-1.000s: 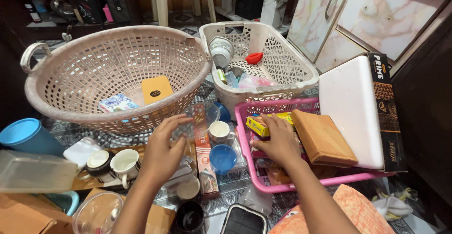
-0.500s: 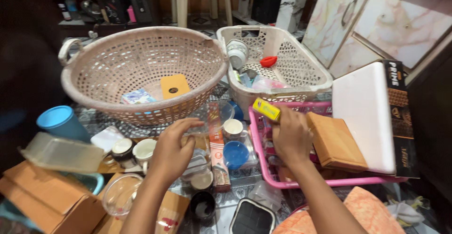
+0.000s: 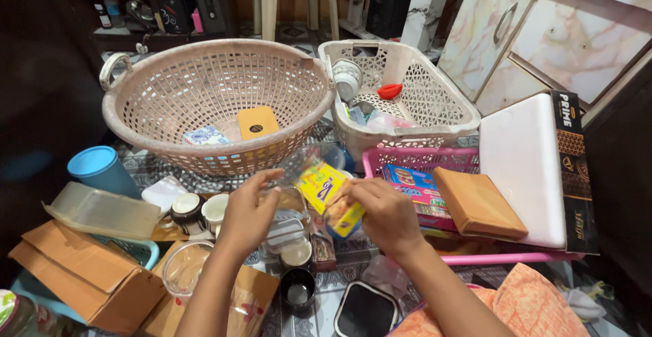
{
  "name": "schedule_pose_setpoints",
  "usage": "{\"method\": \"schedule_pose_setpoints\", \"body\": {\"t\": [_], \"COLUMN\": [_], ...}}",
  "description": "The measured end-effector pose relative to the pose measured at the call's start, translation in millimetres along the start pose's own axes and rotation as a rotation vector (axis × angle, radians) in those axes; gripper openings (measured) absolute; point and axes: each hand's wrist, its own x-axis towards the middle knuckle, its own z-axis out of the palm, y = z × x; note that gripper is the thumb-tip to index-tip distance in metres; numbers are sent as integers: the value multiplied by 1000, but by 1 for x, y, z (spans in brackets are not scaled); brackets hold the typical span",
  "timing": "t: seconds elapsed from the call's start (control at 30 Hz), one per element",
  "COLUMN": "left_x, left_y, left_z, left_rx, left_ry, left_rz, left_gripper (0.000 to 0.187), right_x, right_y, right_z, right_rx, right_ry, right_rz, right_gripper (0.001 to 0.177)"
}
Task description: The person sits on the floor and sorts various household items into baskets and containers. They handle a floral plate, a small box, plastic containers, mugs, and food packages, placing them into different baskets and a pink tray.
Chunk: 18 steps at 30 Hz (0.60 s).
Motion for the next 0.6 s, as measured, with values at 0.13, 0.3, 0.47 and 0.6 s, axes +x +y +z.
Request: {"method": "schedule_pose_setpoints", "body": {"t": [0.13, 0.3, 0.47, 0.6], "left_x": [-9, -20, -22, -19], "left_y": [-11, -20, -25, -21], "left_z": [10, 16, 14, 17], "left_rx": [324, 554, 581, 529], "left_ry": [-84, -268, -258, -124], "left_rz": [45, -2, -36, 105], "left_gripper": [45, 45, 41, 40], "right_x": [-15, -21, -26, -28], "right_y": [9, 6, 10, 20], "right_z": [5, 13, 12, 13], "right_rx": [-78, -86, 202, 345], "right_ry": [-31, -219, -449, -421], "right_rz": [145, 173, 132, 52], "right_gripper": [34, 23, 36, 37]}}
